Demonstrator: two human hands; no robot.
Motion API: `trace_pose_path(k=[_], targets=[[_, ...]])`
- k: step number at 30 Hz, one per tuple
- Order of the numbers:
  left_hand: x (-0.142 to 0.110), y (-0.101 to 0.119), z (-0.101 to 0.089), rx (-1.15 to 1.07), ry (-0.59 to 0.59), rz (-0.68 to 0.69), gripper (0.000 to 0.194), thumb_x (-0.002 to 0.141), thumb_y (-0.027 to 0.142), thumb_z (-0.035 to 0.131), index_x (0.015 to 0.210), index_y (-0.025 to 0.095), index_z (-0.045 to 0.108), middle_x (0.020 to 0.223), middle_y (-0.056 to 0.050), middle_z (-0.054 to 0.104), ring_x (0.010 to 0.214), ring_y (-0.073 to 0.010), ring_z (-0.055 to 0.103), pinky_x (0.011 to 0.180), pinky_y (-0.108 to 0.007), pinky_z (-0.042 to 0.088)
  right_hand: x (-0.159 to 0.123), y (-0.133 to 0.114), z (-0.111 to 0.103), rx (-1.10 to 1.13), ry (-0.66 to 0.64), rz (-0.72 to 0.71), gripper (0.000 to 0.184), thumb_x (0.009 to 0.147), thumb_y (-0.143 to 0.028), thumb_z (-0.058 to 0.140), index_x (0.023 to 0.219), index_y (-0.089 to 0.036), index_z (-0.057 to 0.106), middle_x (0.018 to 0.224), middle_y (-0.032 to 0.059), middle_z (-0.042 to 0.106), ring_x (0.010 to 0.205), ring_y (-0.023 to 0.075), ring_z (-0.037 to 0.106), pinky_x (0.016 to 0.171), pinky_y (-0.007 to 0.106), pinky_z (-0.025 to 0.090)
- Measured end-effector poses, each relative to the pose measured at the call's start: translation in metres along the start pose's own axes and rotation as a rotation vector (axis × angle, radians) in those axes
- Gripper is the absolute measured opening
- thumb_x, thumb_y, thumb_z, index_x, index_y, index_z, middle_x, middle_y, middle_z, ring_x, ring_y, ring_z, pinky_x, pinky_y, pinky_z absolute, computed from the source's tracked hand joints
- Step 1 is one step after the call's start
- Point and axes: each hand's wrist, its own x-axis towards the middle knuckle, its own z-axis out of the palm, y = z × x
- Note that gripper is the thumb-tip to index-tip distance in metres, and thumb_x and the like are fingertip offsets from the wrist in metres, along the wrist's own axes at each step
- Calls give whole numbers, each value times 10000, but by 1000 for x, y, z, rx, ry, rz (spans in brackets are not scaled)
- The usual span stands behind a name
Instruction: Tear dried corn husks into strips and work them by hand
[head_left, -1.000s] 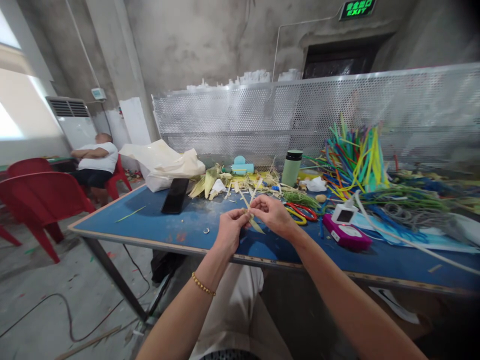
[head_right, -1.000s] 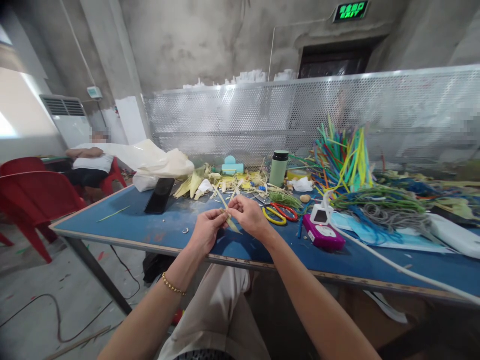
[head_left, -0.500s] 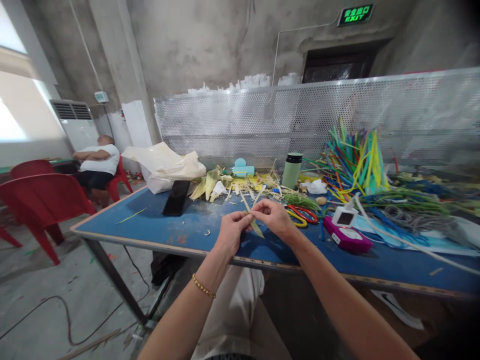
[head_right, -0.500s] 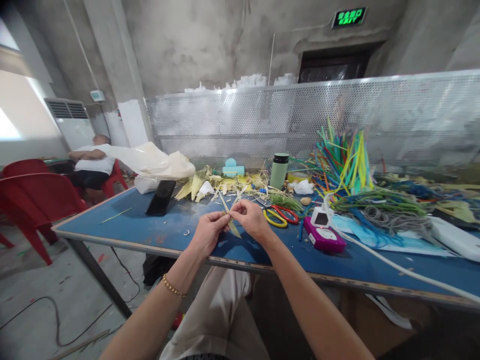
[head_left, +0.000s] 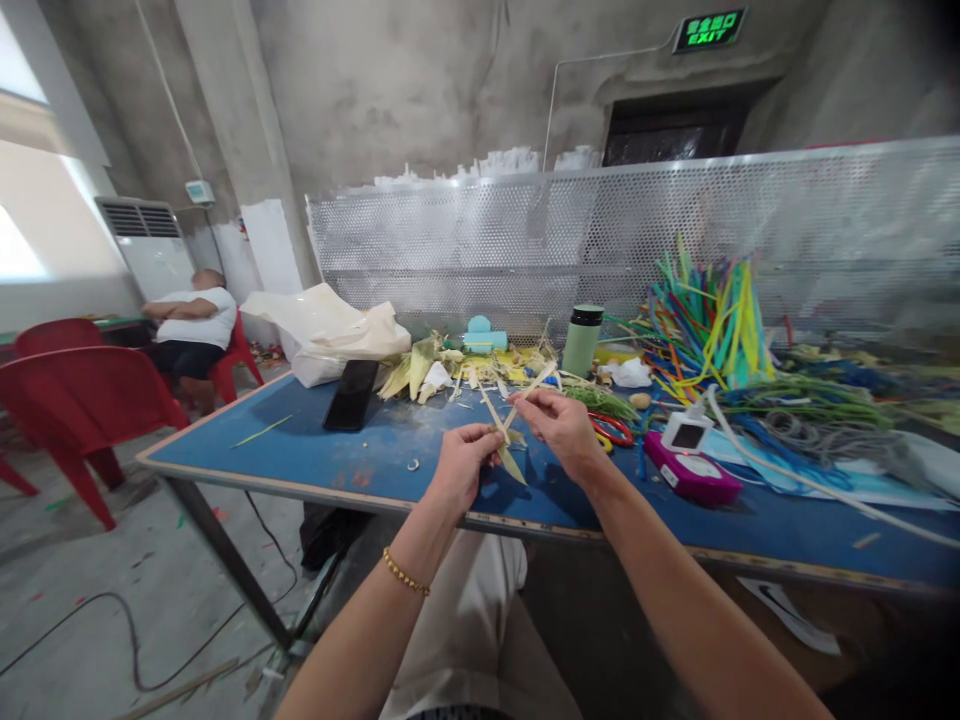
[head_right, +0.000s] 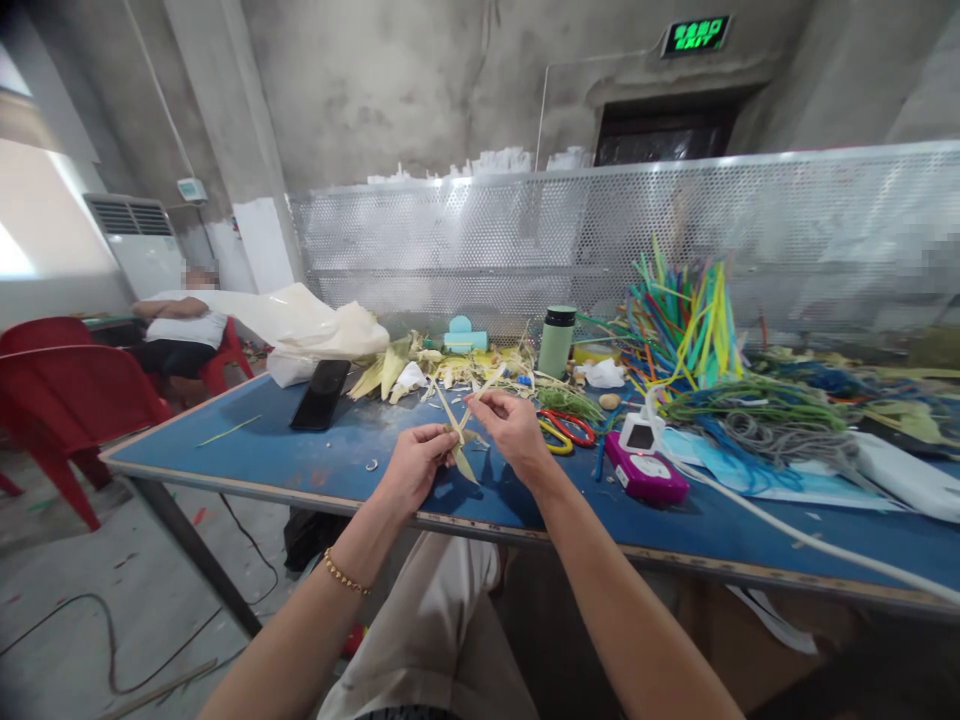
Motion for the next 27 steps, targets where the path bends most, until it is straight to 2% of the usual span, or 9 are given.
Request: trace_pose_path(k=[4,7,13,18,20,23,27], targets=[[0,2,1,-21,10,-8,203,610,260,742,544,124,607,500,0,520,455,-69,430,495,-227,329,-3,1,1,-109,77,-126,288,813,-447,608,745,-171,659,684,31,574,547,125,488,485,256,403],[0,3,2,-48,28,-26,226,593,248,743,507,131,571,485,8,502,438,-66,423,474,-224,318,-8,2,3,-117,15,-179,256,827,-423,603,768,-181,660,802,59,631,579,136,533,510,268,449],[1,5,2,-68,31,-55,192,564,245,751,538,119,609,484,-1,521,434,-72,441,466,-228,322,-19,-10,9,-105,-83,-241,183,827,-341,599,856,-180,682,853,64,677,683,158,599,601,278,509],[1,4,1,-34,-22,-45,110,577,191,695,548,111,625,477,-1,530,410,-61,409,460,-227,299,-19,-19,4,-38,-295,-203,306,826,-273,567,1111,-177,624,899,52,656,689,126,615,608,236,519],[2,2,0,-15,-75,-28,113,600,179,674,531,111,614,483,-7,536,426,-61,409,473,-226,301,-17,-23,-2,-31,-407,-203,264,825,-262,565,1061,-172,642,910,52,626,667,118,619,578,225,513],[2,0,-2,-1,-112,-7,143,619,174,658,504,113,599,476,-9,529,440,-63,406,484,-227,293,-15,-26,-9,14,-539,-130,239,851,-265,544,1048,-178,647,884,44,612,623,122,633,573,246,520],[1,0,-1,26,-120,2,137,621,177,654,510,113,606,476,-8,523,446,-63,399,488,-230,285,-12,-24,-10,54,-531,-71,214,877,-338,530,913,-177,667,780,27,604,550,117,598,533,256,496]])
